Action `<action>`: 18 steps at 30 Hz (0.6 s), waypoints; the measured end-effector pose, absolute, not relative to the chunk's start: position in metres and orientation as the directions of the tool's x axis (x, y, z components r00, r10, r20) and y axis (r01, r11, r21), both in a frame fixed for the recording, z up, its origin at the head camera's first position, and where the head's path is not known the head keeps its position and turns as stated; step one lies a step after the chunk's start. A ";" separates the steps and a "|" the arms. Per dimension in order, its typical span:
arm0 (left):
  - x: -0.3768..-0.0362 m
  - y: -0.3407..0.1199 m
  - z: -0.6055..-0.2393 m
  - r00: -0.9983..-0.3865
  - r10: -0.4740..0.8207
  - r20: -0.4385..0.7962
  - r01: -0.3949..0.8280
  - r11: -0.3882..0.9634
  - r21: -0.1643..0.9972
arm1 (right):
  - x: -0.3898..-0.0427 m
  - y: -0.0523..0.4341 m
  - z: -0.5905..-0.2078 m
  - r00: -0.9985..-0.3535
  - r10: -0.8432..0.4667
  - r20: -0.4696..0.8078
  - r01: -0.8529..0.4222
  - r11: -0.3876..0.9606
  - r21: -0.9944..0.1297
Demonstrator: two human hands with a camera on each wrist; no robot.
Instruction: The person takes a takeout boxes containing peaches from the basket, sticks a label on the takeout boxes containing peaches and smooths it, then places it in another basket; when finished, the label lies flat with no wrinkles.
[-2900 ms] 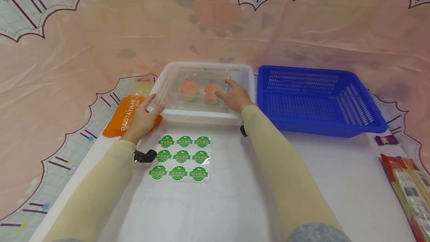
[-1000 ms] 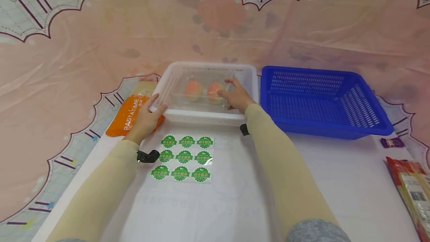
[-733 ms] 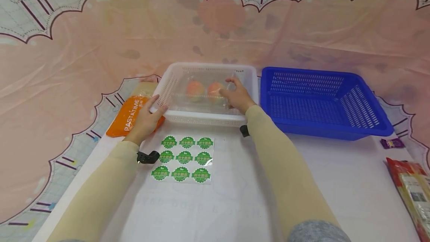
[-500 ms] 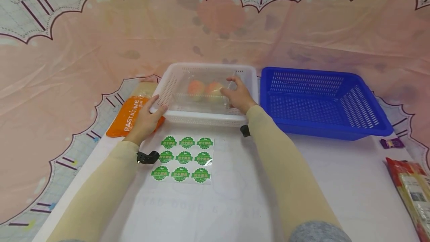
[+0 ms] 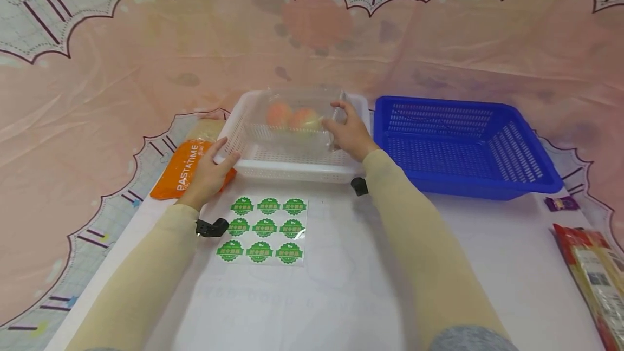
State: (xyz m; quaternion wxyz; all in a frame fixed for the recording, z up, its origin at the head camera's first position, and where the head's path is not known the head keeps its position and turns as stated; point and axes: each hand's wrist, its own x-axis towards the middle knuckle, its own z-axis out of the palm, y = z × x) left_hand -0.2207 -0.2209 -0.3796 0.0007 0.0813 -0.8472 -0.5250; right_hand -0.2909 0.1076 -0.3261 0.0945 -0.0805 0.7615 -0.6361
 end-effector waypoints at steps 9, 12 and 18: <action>-0.221 -0.222 -0.379 -0.987 -0.137 -0.087 -0.139 0.439 0.888 | -0.278 0.119 -0.311 -0.971 -0.238 0.008 -0.052 0.179 -0.983; -0.222 -0.222 -0.379 -0.987 -0.135 -0.086 -0.137 0.437 0.889 | -0.272 0.123 -0.306 -0.971 -0.237 0.015 -0.054 0.162 -0.985; -0.223 -0.222 -0.379 -0.988 -0.134 -0.079 -0.132 0.456 0.880 | -0.260 0.129 -0.298 -0.972 -0.231 0.034 -0.066 0.134 -0.989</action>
